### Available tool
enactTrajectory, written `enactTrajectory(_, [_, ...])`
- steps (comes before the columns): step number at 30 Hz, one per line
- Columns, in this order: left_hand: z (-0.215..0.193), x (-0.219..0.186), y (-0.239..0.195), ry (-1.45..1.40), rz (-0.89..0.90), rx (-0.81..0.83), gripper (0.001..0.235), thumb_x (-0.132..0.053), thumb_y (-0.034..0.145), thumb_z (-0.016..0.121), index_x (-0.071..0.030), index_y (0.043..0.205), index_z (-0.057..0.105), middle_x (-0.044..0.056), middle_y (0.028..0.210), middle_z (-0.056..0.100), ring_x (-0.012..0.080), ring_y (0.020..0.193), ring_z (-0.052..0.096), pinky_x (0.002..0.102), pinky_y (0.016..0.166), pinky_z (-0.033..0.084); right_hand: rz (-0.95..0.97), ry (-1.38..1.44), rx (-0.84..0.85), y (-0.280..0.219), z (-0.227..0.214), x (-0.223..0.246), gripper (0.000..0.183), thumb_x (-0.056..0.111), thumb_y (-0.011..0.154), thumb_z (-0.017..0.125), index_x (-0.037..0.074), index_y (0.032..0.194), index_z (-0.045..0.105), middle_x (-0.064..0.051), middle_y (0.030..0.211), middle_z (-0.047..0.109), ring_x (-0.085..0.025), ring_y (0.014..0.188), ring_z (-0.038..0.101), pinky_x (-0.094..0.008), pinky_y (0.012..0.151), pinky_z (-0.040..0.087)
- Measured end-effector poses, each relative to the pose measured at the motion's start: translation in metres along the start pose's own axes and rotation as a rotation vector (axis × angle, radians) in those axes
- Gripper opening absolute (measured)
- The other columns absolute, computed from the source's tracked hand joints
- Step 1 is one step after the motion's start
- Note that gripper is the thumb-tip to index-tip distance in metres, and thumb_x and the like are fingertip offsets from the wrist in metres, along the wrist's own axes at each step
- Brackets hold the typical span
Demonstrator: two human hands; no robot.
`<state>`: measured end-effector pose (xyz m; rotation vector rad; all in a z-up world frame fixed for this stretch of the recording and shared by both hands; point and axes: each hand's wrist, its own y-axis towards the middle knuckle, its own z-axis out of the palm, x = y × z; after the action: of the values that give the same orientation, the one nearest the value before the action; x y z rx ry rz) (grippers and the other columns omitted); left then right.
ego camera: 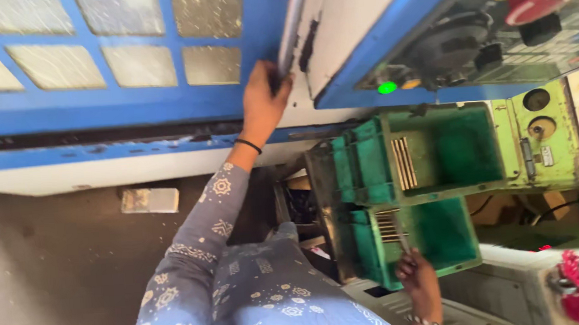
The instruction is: The person operates a metal processing machine by opening the door, inserting a metal rod into the machine, and closing the door. They repeat this process multiple times, retrieving processed rods and placing them into a green bin.
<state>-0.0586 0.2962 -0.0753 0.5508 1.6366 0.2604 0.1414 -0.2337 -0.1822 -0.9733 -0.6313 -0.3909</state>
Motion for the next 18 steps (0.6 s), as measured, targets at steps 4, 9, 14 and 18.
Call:
enactTrajectory(4, [-0.004, 0.023, 0.013, -0.098, 0.036, 0.191, 0.039, -0.023, 0.095, 0.076, -0.006, 0.117, 0.049, 0.024, 0.091, 0.069, 0.0459, 0.087, 0.068, 0.049, 0.073, 0.054, -0.173, 0.213, 0.145, -0.056, 0.033, -0.029, 0.029, 0.027, 0.102, 0.064, 0.008, 0.123, 0.064, 0.001, 0.091, 0.058, -0.011, 0.071, 0.051, -0.031, 0.064, 0.043])
enactTrajectory(9, [0.009, 0.037, 0.011, -0.155, -0.049, 0.246, 0.043, -0.025, 0.092, 0.073, -0.008, 0.121, 0.045, 0.024, 0.093, 0.071, 0.0467, 0.087, 0.069, 0.051, 0.072, 0.054, -0.363, 0.034, 0.144, -0.093, 0.13, -0.076, 0.025, 0.021, 0.092, 0.07, 0.018, 0.114, 0.059, -0.008, 0.114, 0.067, -0.028, 0.103, 0.066, -0.049, 0.092, 0.054])
enactTrajectory(14, [0.01, 0.037, 0.008, -0.265, -0.091, 0.299, 0.041, -0.023, 0.094, 0.069, -0.007, 0.123, 0.044, 0.025, 0.09, 0.07, 0.0472, 0.085, 0.07, 0.051, 0.073, 0.054, -0.454, -0.114, 0.32, -0.107, 0.273, -0.106, 0.02, 0.013, 0.1, 0.068, 0.01, 0.118, 0.059, -0.02, 0.121, 0.068, -0.035, 0.108, 0.065, -0.048, 0.091, 0.05])
enactTrajectory(18, [0.005, 0.041, 0.013, -0.237, -0.041, 0.396, 0.043, -0.022, 0.096, 0.067, -0.004, 0.127, 0.043, 0.029, 0.088, 0.067, 0.0506, 0.083, 0.067, 0.054, 0.07, 0.051, -0.456, -0.257, 0.571, -0.116, 0.386, -0.1, 0.022, 0.022, 0.103, 0.064, 0.004, 0.115, 0.059, -0.02, 0.115, 0.07, -0.032, 0.109, 0.068, -0.047, 0.099, 0.055])
